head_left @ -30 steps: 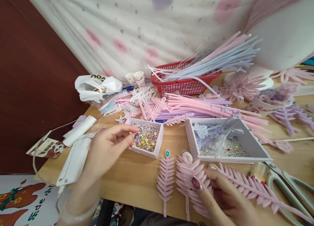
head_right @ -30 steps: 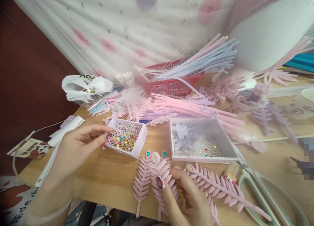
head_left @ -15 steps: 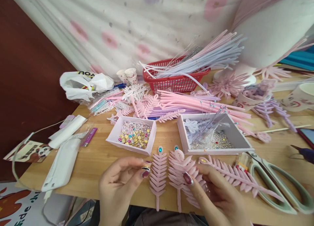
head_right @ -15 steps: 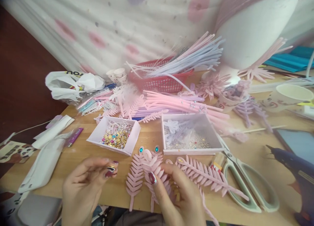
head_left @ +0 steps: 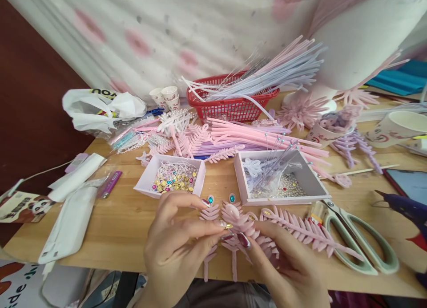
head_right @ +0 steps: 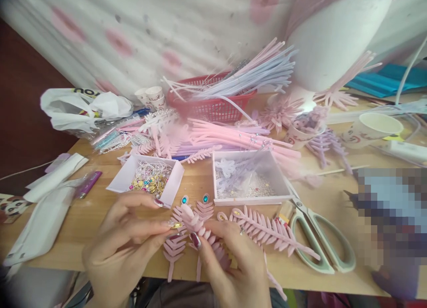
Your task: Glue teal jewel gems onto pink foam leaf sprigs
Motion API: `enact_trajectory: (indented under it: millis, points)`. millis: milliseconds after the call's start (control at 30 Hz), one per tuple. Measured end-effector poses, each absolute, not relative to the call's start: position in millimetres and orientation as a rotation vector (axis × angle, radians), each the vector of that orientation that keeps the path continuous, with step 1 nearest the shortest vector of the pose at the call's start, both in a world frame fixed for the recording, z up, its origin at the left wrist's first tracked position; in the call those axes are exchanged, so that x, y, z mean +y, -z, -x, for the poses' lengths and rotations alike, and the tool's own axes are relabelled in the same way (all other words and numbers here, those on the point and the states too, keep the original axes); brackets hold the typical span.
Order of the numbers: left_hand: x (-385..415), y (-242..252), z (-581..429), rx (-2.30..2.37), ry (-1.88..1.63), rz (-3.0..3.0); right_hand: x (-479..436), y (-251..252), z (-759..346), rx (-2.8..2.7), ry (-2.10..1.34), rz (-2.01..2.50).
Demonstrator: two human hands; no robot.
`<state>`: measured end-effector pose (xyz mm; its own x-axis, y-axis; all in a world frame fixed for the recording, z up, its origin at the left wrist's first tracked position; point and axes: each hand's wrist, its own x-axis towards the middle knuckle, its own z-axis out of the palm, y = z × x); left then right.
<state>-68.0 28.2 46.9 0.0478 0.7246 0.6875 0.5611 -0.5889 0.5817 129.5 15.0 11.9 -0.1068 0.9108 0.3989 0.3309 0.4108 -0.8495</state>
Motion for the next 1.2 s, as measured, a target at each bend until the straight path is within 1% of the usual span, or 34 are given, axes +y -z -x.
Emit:
enact_trajectory:
  millis: [433, 633, 767, 933, 1067, 1200]
  points:
    - [28.4, -48.7, 64.9, 1.384, -1.542, -2.104, 21.6, -13.7, -134.7, -1.821, -0.529, 0.938]
    - [26.3, -62.3, 70.7, 1.469, -1.542, -2.433, 21.6, -25.5, -151.8, -1.991, -0.349, 0.835]
    - [23.8, -67.8, 75.3, 1.474, -1.441, -2.563, 19.2, -34.6, -157.0, -2.070, -0.272, 0.816]
    - [19.6, -73.6, 78.7, 1.527, -1.377, -2.659, 20.9, -38.5, -161.5, -2.164, -0.093, 0.815]
    - [9.8, -75.2, 85.2, 1.569, -1.204, -2.770, 23.1, -44.4, -164.1, -2.244, 0.015, 0.816]
    - [0.1, -69.1, 91.6, 1.539, -1.200, -2.778, 25.1, -52.7, -162.7, -2.240, 0.061, 0.813]
